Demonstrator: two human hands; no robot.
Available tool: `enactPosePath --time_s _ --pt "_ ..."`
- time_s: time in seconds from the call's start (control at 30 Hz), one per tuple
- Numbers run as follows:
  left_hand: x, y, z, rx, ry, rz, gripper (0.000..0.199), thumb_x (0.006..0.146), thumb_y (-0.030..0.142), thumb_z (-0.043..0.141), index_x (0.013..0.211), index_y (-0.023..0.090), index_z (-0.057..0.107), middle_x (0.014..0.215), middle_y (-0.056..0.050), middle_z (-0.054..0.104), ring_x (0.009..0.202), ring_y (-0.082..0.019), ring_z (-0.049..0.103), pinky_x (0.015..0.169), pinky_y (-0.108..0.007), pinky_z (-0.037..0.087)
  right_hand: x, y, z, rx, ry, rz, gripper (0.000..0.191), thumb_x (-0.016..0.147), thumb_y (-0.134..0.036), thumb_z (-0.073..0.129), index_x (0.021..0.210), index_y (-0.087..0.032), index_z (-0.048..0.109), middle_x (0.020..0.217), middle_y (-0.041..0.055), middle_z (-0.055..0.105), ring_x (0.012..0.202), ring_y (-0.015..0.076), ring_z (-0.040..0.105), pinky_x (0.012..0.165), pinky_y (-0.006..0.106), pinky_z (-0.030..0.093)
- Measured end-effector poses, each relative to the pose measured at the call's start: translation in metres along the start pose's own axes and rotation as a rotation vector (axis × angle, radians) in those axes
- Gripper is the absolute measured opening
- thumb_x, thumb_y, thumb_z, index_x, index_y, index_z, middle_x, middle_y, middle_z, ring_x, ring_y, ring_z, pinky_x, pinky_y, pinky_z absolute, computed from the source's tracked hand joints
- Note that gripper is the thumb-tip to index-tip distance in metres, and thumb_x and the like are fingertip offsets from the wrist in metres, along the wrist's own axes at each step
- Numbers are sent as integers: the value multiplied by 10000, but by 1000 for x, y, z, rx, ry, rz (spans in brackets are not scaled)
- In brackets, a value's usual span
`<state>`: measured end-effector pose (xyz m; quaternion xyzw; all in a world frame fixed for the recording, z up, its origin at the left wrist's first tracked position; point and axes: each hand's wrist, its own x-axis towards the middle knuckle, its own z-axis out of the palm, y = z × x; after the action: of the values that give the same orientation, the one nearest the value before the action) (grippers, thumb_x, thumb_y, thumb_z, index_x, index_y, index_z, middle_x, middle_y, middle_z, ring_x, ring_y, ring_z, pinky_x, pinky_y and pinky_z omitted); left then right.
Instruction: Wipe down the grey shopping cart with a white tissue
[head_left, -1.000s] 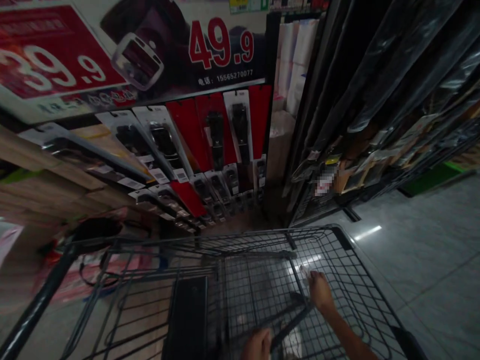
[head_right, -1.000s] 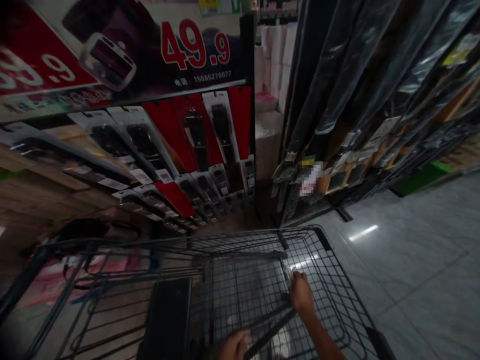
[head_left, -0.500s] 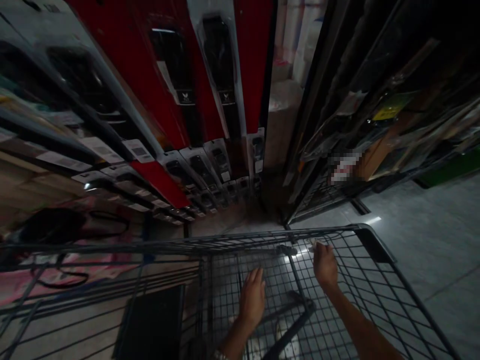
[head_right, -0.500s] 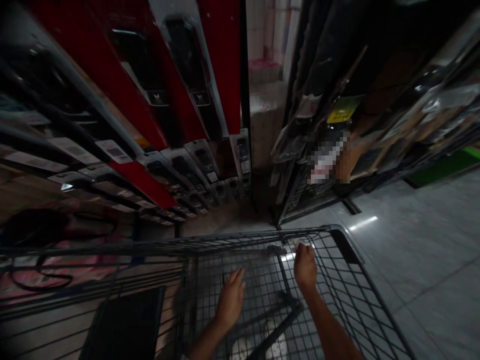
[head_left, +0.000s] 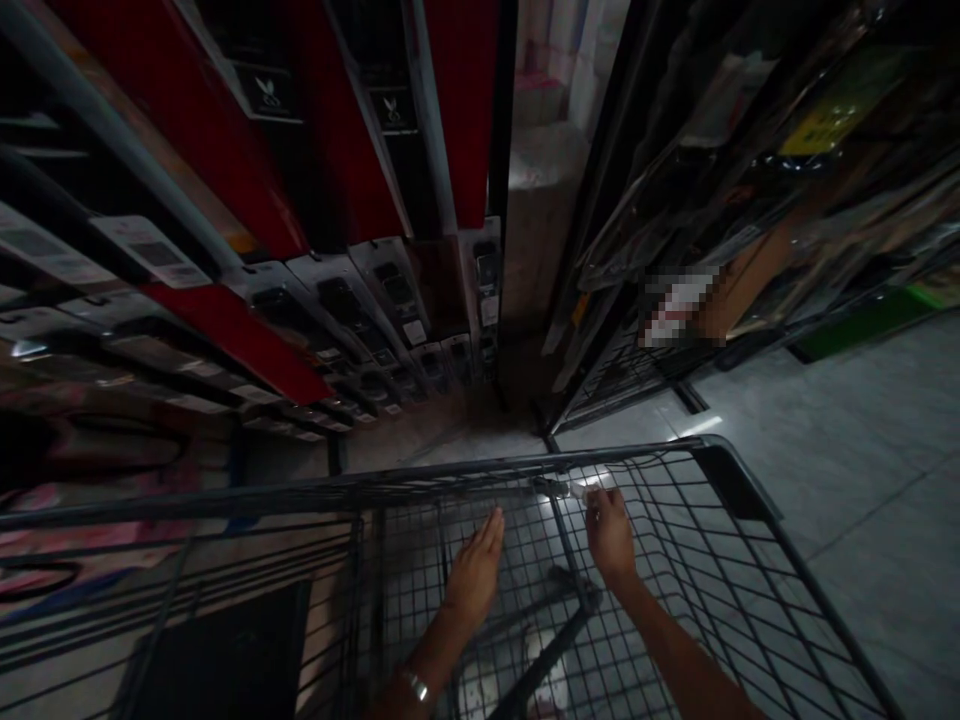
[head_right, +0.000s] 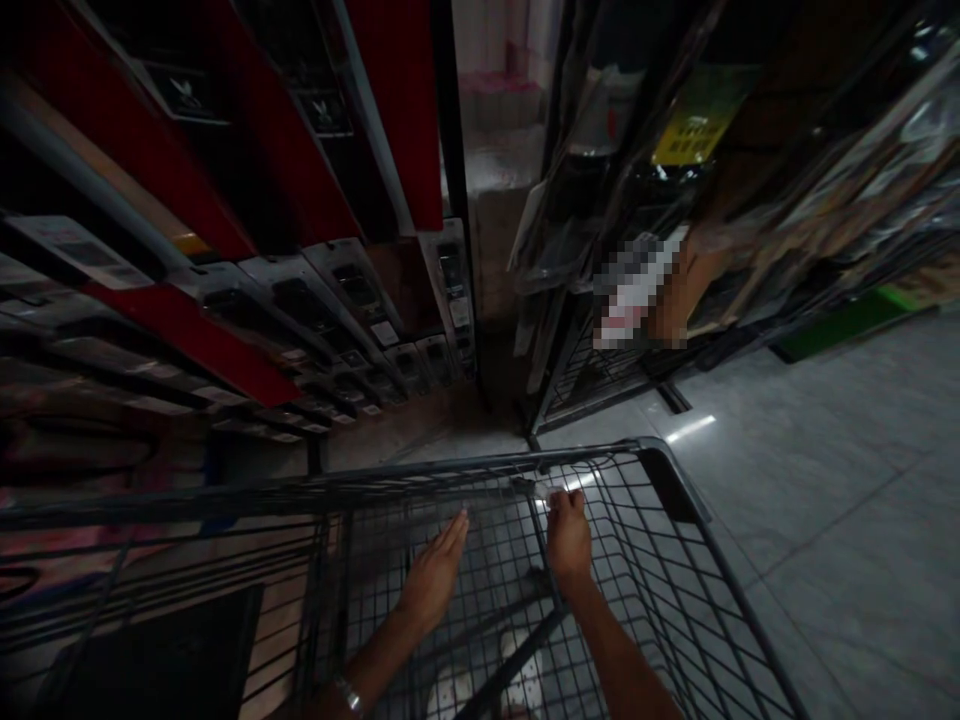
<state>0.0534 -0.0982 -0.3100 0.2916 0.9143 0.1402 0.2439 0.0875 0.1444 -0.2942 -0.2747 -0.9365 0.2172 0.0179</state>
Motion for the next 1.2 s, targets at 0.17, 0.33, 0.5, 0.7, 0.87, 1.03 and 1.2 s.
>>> enactPosePath --time_s 0.17,0.33,0.5,0.7,0.87,1.03,1.2 --pt "0 -2 9 66 58 30 722 802 -46 224 1482 196 238 1531 -68 328 1389 -159 346 1087 -354 432 10 7 -22 -19 -77 -70 177 871 -141 470 921 -197 630 911 22 577 681 107 546 612 214 374" --pt "1 -2 12 115 95 57 697 808 -40 249 1465 191 290 1516 -65 359 1396 -171 339 1129 -400 380 33 1 -22 -71 -22 55 218 897 -146 413 998 -141 606 984 90 578 781 154 579 659 248 395" --pt "-2 -3 18 160 102 70 697 818 13 354 1482 197 245 1531 -54 332 1418 -178 296 1156 -424 333 20 -30 3 -53 -125 21 201 895 -120 418 955 -153 607 970 78 588 752 135 588 648 230 399" --pt "-5 -2 23 193 134 75 741 846 88 414 1511 206 110 1546 -62 300 1432 -184 258 1176 -442 284 -27 -73 29 -9 -299 -143 222 891 -85 436 936 -188 627 969 45 623 693 110 599 611 210 398" --pt "-7 -1 24 186 164 64 723 865 155 462 1508 234 140 1559 -41 278 1440 -176 239 1195 -415 239 -30 -71 23 2 -340 -204 176 868 -110 506 906 -217 642 948 16 619 674 100 586 616 208 395" --pt "-13 -12 25 175 261 -167 713 914 277 432 1504 87 81 1560 -195 206 1446 -301 209 1150 -537 283 9 -45 4 -42 -157 -21 248 927 -154 370 1025 -154 598 1023 90 551 766 142 562 641 249 396" --pt "-17 -23 26 171 265 -173 717 918 299 423 1510 132 56 1560 -152 244 1444 -253 233 1137 -479 329 19 -51 12 -57 -101 51 261 939 -179 349 1066 -148 575 985 80 528 750 144 538 632 256 388"
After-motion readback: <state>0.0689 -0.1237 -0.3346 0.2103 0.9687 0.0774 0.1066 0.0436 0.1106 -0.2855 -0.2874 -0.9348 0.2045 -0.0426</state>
